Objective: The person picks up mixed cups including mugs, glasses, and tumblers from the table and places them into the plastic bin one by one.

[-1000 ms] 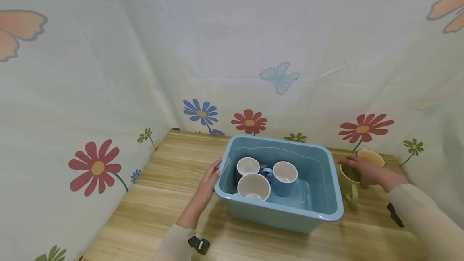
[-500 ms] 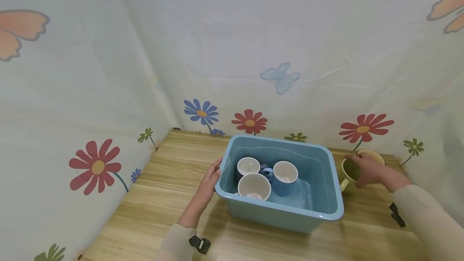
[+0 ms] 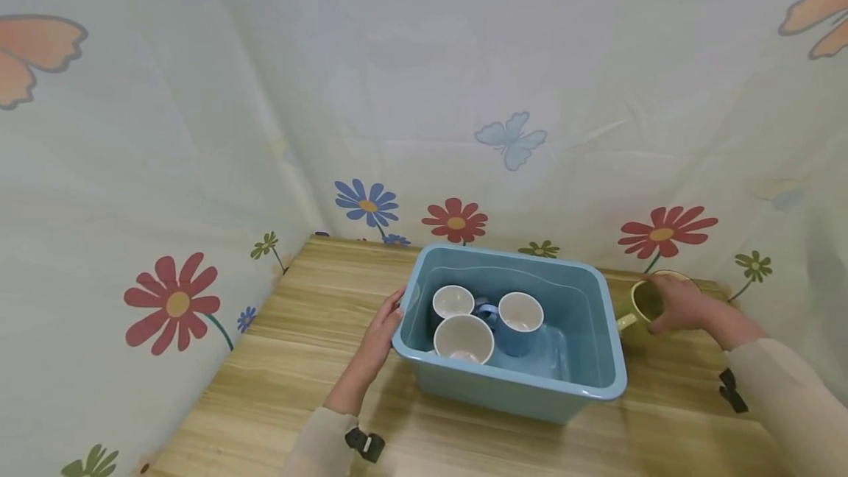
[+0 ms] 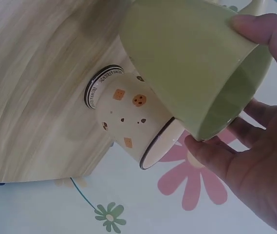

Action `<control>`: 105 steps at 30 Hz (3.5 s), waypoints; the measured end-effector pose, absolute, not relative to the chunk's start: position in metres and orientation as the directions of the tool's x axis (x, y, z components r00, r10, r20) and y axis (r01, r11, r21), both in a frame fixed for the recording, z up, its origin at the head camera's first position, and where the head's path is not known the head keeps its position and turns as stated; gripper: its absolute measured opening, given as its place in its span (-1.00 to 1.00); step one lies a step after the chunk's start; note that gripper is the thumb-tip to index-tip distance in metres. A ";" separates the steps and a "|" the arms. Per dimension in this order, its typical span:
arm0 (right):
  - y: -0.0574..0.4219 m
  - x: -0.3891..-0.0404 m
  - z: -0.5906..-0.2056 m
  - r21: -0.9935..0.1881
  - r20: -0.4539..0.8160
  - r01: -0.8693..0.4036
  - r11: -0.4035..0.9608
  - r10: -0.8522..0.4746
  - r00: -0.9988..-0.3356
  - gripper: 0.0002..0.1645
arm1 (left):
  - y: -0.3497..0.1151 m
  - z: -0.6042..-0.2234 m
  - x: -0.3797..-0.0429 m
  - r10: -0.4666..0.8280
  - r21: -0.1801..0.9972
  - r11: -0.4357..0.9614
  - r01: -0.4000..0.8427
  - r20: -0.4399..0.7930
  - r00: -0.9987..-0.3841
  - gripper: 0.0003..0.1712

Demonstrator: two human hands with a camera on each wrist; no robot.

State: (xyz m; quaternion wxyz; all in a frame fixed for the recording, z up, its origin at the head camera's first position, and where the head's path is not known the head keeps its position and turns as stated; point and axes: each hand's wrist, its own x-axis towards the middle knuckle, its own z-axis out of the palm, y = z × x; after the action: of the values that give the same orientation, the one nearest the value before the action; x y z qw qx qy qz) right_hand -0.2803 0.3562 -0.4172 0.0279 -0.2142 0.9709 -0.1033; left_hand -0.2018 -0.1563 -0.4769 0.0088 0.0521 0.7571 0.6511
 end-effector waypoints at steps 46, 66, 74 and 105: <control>0.369 -0.255 -0.337 -0.205 -0.093 -0.300 0.931 -0.324 -0.941 0.08 | -0.158 -0.477 -0.202 0.086 0.986 0.158 0.053 0.039 -0.996 -0.38; 0.355 -0.246 -0.306 -0.187 -0.082 -0.310 0.932 -0.329 -0.941 0.12 | -0.158 -0.480 -0.203 0.086 0.987 0.154 0.051 0.038 -0.996 -0.37; 0.338 -0.244 -0.285 -0.194 -0.063 -0.329 0.924 -0.346 -0.936 0.15 | -0.159 -0.478 -0.203 0.084 0.985 0.160 0.055 0.042 -0.996 -0.38; 0.266 -0.243 -0.251 -0.226 -0.077 -0.337 0.914 -0.362 -0.929 0.06 | -0.158 -0.479 -0.204 0.092 0.985 0.166 0.054 0.039 -0.995 -0.39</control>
State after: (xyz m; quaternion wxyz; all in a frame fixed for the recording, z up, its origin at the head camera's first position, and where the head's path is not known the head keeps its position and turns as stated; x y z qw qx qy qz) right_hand -0.2427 0.2659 -0.2514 0.0589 -0.1791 0.9765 -0.1048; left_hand -0.2037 -0.1584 -0.4792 0.0147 0.0480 0.7635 0.6439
